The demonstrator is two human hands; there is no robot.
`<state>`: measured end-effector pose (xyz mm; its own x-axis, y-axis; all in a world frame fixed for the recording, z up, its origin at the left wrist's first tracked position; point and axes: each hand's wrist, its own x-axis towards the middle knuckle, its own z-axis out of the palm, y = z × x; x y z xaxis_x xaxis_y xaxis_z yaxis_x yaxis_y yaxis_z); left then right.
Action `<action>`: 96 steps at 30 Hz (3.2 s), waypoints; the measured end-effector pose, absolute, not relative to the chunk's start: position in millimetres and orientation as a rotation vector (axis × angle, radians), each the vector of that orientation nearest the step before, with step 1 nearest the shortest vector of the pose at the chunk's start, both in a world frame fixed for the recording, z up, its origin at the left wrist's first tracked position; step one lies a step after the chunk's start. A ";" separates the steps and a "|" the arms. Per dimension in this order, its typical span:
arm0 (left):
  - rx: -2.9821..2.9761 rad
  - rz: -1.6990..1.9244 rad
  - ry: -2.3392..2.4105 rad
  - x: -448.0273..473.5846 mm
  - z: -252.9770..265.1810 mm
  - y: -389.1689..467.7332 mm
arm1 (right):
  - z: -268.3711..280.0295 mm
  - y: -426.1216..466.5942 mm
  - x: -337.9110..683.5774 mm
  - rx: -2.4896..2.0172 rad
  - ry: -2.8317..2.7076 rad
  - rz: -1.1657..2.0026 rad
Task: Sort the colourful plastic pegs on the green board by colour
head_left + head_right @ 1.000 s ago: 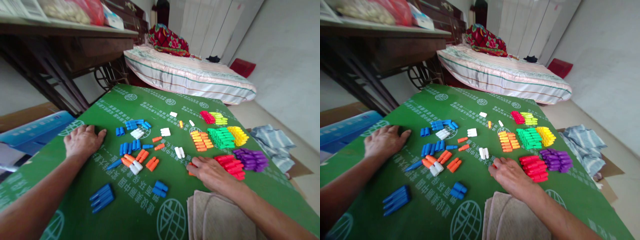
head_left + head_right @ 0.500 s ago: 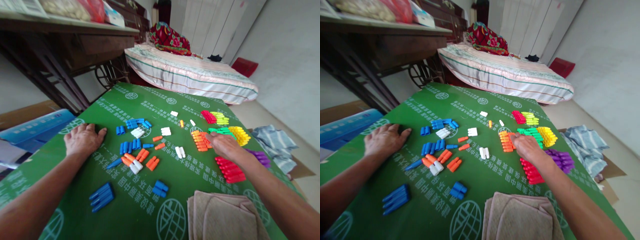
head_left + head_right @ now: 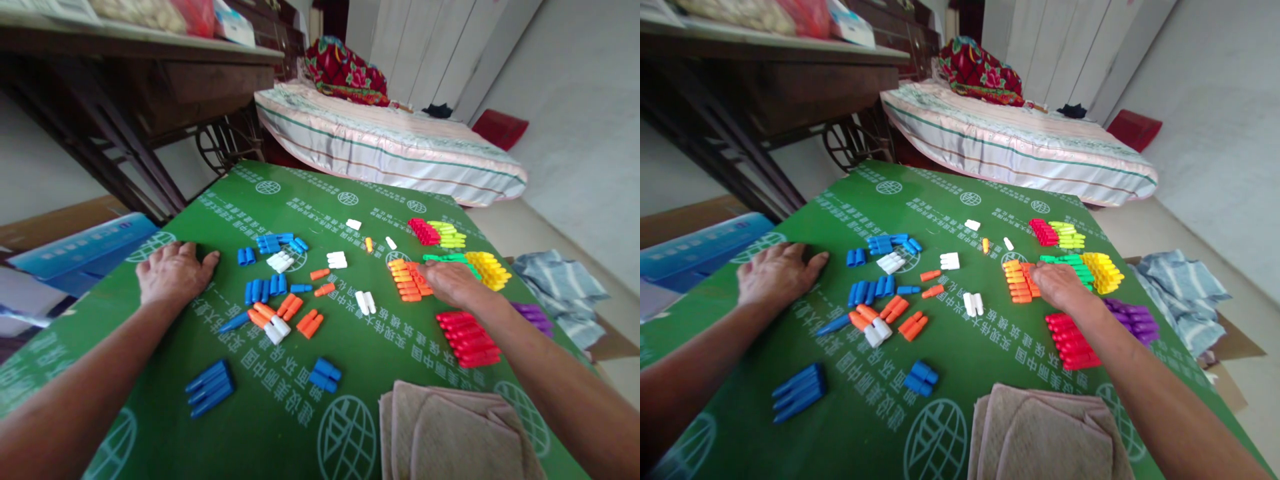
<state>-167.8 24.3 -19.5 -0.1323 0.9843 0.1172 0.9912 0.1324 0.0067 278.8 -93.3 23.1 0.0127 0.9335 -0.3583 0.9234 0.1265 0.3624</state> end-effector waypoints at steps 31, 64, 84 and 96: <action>-2.015 -0.131 -2.289 -167.4 -18.4 22.0 | 34.3 -25.7 212.9 2.219 1.962 -0.051; -1.997 -0.079 -2.325 -164.0 -14.8 24.2 | 28.2 -111.6 289.6 1.885 1.940 0.086; -1.994 -0.155 -2.282 -166.5 -22.1 22.8 | 31.4 -120.6 270.3 1.927 1.900 0.110; -1.977 -0.200 -2.262 -165.3 -23.0 16.6 | 37.2 -127.4 139.0 1.494 2.618 -0.183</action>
